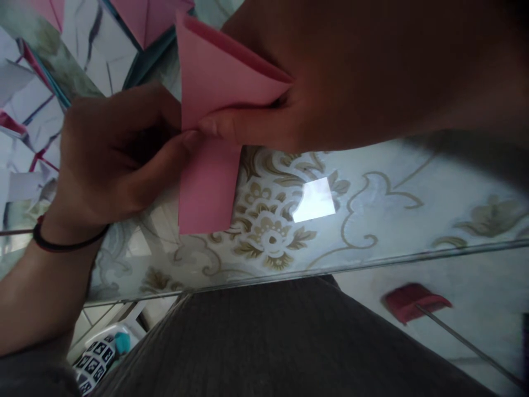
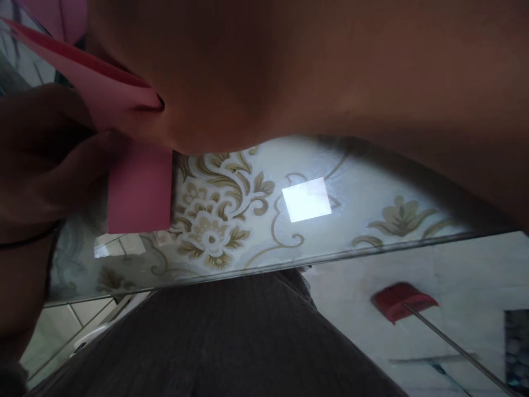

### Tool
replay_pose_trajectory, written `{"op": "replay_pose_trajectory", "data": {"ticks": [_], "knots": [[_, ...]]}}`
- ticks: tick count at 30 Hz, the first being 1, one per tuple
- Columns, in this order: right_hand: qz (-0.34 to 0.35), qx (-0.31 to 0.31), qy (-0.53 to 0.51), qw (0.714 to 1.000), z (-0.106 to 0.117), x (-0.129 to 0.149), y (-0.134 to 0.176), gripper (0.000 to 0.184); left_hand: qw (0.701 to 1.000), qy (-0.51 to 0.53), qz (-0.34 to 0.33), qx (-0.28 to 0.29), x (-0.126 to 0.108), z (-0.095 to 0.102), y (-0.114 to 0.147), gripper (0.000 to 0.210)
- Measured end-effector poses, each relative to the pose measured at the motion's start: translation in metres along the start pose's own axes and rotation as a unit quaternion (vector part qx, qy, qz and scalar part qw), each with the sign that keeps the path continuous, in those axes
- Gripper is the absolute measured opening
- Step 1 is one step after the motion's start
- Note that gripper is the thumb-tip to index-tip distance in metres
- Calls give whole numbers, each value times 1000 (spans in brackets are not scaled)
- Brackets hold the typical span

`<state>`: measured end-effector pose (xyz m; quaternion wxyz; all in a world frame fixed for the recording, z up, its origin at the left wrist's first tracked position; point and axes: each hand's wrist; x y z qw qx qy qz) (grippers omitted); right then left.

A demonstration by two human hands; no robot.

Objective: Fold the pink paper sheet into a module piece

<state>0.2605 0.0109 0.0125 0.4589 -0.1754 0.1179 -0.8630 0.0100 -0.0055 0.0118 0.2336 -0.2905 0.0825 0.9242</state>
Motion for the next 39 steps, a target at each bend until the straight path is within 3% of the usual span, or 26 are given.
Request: {"op": "replay_pose_trajectory", "data": {"ticks": [4, 8, 10, 17, 21, 29, 39], "knots": [[-1, 50, -16, 999, 2, 1, -5, 55, 1000, -7, -4, 6, -3, 0, 0, 21], [-36, 181, -9, 983, 5, 5, -10, 55, 1000, 11, 20, 12, -4, 1, 0, 21], [-58, 209, -30, 976, 5, 5, -11, 54, 1000, 13, 15, 21, -4, 1, 0, 18], [-18, 146, -165, 975, 3, 1, -7, 35, 998, 32, -49, 31, -5, 4, -7, 16], [-23, 147, -202, 968, 2, 1, -7, 33, 996, 35, -70, 41, -4, 6, -8, 14], [-22, 159, -256, 953, 6, 1, -11, 26, 997, 29, -33, 60, -7, 9, -4, 15], [-33, 155, -284, 945, 6, 2, -12, 27, 997, 33, -40, 61, -5, 9, -3, 17]]}}
Point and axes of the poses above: each hand's wrist, its own y-axis away from the middle knuckle, its own z-axis out of the back of the hand, x = y × z, and after that the axes turned 13 degrees about z, right-handed
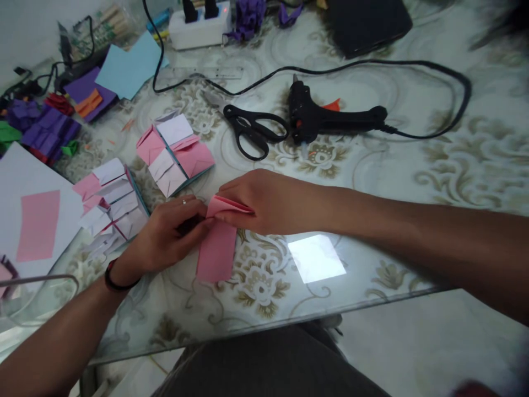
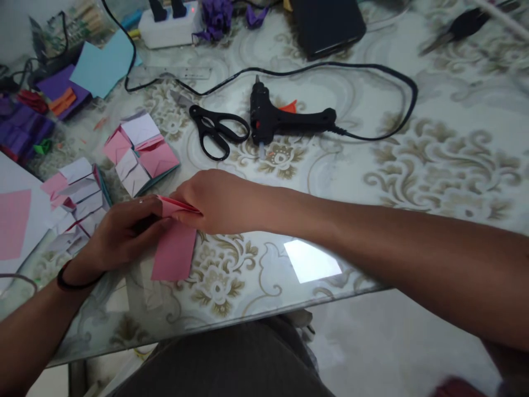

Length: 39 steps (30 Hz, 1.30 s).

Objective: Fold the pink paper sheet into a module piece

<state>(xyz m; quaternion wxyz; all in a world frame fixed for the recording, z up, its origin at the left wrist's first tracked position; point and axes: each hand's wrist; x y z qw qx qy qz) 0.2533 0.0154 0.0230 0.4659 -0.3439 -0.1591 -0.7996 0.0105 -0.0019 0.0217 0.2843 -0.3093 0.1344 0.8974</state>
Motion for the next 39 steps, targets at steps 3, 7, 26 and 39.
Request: {"op": "replay_pose_trajectory", "data": {"ticks": [3, 7, 26, 39], "knots": [[0, -5, -2, 1000, -1, 0, 0, 26, 1000, -3, 1, 0, 1, 0, 1, 19], [5, -13, -12, 1000, -1, -1, 1, 29, 1000, -8, -8, -1, 1, 1, 1, 19], [-3, -5, -13, 1000, 0, 0, 1, 27, 1000, -8, 11, -1, -2, 1, 2, 20], [-5, 0, -17, 1000, 1, 1, 1, 28, 1000, -2, 2, -7, -1, 1, 1, 19]]}}
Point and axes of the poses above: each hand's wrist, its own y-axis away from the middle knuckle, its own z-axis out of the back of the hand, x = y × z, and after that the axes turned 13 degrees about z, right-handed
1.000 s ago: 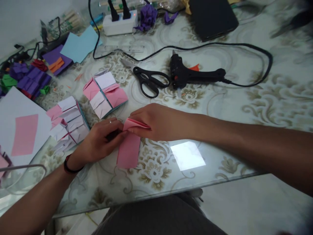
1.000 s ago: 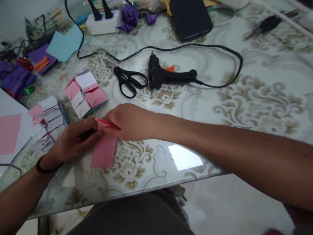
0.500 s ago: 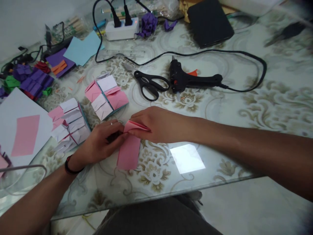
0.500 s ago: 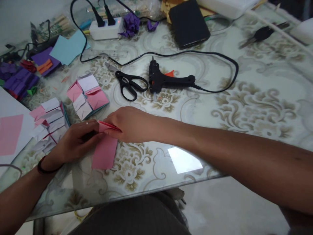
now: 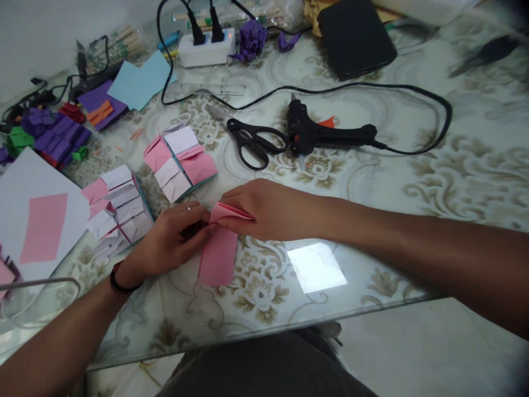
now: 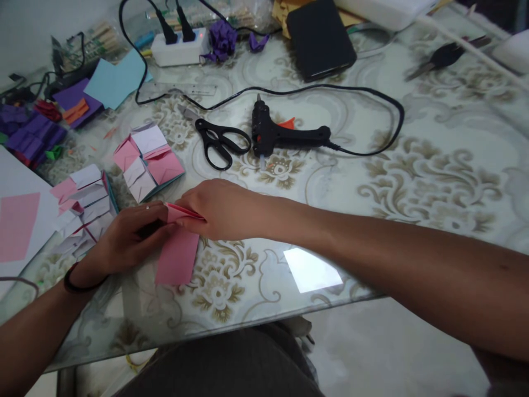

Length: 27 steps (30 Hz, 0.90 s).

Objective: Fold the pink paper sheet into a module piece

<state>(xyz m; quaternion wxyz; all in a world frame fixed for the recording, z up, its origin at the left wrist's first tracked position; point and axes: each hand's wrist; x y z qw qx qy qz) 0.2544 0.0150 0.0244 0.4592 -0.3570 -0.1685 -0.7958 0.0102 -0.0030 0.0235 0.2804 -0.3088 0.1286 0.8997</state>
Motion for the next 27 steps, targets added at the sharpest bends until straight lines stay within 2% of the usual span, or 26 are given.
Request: {"op": "replay_pose_trajectory", "data": {"ticks": [16, 27], "knots": [[-1, -3, 7, 1000, -2, -1, 0, 29, 1000, -11, -3, 3, -1, 1, 0, 26], [2, -5, 7, 1000, -2, -2, 0, 30, 1000, -5, 4, 4, -2, 1, 0, 22]]}}
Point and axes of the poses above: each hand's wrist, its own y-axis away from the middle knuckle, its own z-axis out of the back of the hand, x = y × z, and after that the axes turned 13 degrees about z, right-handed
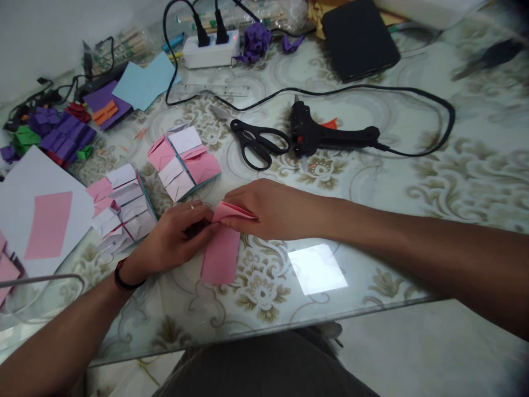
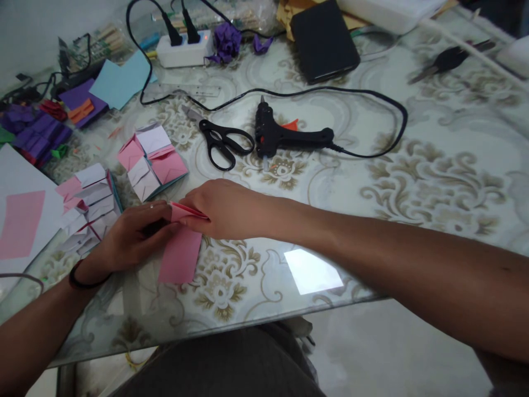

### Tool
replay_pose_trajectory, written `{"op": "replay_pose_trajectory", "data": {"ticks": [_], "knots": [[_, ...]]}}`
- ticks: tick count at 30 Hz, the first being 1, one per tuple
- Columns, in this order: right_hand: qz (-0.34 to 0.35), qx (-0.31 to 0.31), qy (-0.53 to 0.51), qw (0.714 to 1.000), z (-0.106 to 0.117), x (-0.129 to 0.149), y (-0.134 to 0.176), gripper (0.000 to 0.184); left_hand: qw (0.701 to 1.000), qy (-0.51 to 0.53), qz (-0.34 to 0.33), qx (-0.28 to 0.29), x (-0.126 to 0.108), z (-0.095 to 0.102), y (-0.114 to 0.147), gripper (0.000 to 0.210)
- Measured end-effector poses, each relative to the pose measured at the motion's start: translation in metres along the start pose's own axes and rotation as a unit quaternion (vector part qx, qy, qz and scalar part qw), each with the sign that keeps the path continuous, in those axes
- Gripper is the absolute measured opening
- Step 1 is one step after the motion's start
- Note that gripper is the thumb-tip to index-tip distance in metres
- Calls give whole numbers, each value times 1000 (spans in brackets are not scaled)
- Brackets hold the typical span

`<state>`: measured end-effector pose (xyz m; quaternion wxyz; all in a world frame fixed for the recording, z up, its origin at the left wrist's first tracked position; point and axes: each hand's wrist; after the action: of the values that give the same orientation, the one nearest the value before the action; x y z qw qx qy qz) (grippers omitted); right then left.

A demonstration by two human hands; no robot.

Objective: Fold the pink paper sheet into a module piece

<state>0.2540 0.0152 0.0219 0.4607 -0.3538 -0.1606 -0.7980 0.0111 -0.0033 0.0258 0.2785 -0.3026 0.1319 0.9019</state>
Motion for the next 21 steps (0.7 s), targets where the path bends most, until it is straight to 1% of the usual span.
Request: {"op": "replay_pose_trajectory", "data": {"ticks": [5, 11, 15, 21], "knots": [[-8, 6, -5, 1000, 1, 0, 0, 29, 1000, -1, 3, 3, 0, 0, 0, 23], [-7, 3, 4, 1000, 1, 1, 0, 31, 1000, 6, -14, -10, 2, -2, 0, 20], [-4, 2, 3, 1000, 1, 1, 0, 29, 1000, 12, -2, 3, 2, -2, 0, 18], [-1, -1, 4, 1000, 0, 1, 0, 27, 1000, 13, -10, 5, 3, -1, -1, 19]]}}
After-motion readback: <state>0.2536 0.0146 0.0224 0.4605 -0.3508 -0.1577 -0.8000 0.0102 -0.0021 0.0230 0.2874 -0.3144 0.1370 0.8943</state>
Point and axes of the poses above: each hand's wrist, its own y-axis away from the middle knuckle, its own z-axis out of the back of the hand, x = y × z, and after that the axes turned 13 degrees about z, right-handed
